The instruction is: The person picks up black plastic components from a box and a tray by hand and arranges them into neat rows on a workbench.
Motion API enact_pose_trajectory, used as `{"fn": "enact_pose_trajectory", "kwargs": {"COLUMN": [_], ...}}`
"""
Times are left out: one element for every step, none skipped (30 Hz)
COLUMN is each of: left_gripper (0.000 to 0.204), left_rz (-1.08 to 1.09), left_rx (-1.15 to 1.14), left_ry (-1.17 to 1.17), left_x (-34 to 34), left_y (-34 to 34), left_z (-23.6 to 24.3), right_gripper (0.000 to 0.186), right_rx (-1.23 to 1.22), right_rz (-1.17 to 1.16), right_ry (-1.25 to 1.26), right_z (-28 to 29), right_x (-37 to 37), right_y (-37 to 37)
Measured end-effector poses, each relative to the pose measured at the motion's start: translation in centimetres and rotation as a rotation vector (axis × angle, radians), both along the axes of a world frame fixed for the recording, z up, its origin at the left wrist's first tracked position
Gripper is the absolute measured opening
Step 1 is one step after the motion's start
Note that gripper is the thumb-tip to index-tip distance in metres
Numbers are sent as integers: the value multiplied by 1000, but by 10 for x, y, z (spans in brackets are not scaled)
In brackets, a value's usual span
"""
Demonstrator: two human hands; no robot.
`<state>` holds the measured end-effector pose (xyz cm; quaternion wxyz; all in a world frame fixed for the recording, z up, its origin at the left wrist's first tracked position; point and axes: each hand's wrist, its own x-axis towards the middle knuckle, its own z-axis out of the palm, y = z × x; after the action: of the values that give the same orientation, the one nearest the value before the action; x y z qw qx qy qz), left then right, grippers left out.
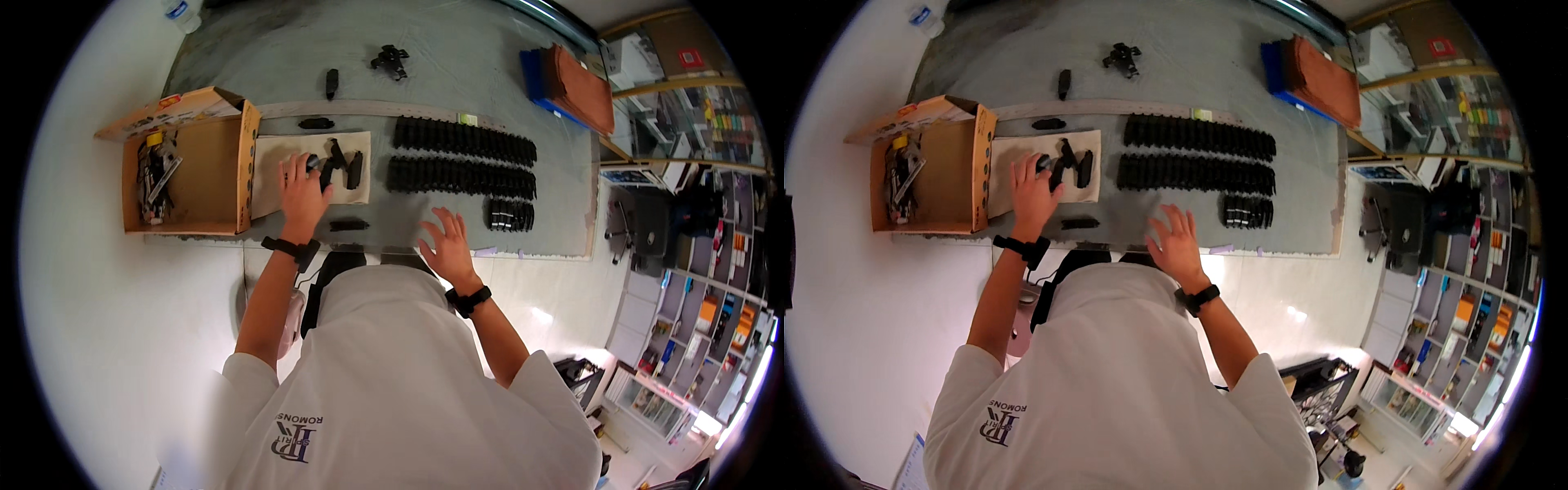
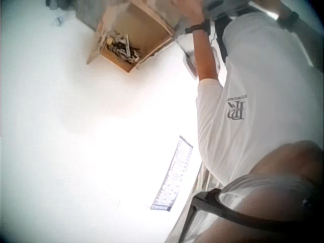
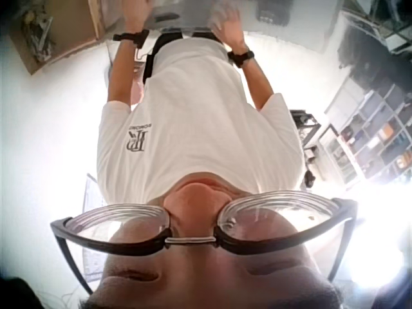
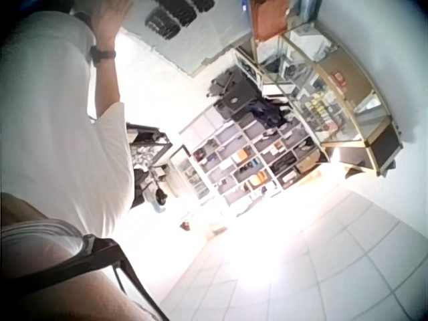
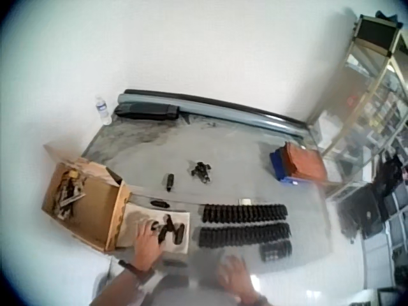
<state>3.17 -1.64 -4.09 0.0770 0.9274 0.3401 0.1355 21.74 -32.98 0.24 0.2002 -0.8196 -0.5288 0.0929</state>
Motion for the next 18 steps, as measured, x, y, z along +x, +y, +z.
{"fn": "enact_pose_trajectory", "kwargs": {"left_gripper": [33,30,30,28,27,27,25,23,23,22,21,21,22,22,22,22,22,22], "left_rz": [9,21,3,-2,-5,-19,-47,-73,-79,-146,-213,-214,-271,-329,-367,-366,-417,-468], "left_rx": [-8,-15,-20,-23,-26,-30,-14,3,1,-9,-19,-20,-46,-72,-80,-77,-122,-168], "left_ry": [-2,-3,-4,-11,-17,-16,-61,-106,-105,-148,-192,-190,-216,-242,-270,-269,-287,-302], "left_x": [-1,-3,-5,-10,-14,-16,-18,-20,-21,-20,-17,-16,-12,-7,-2,7,17,24], "left_y": [1,2,3,5,4,3,1,0,-3,-7,-11,-16,-22,-30,-37,-47,-58,-67], "left_z": [1,2,3,4,5,8,13,17,24,31,38,45,53,58,63,67,72,74], "right_gripper": [35,35,34,33,33,33,33,33,33,33,33,33,33,33,35,37,37,39], "right_rx": [-4,-11,-8,-5,-8,-8,-8,-10,-5,2,0,9,18,18,24,30,33,51], "right_rz": [-24,-42,-66,-87,-100,-120,-138,-148,-156,-163,-168,-152,-136,-137,-125,-111,-111,-84], "right_ry": [7,8,9,11,10,14,18,18,19,20,20,24,28,28,22,17,17,25], "right_z": [2,3,4,4,5,5,5,4,4,3,2,3,4,5,7,9,11,16], "right_x": [-3,-6,-7,-8,-9,-9,-10,-10,-10,-9,-7,-6,-4,-1,2,5,8,12], "right_y": [-4,-8,-12,-15,-18,-21,-24,-25,-27,-28,-29,-27,-27,-27,-27,-26,-25,-23]}}
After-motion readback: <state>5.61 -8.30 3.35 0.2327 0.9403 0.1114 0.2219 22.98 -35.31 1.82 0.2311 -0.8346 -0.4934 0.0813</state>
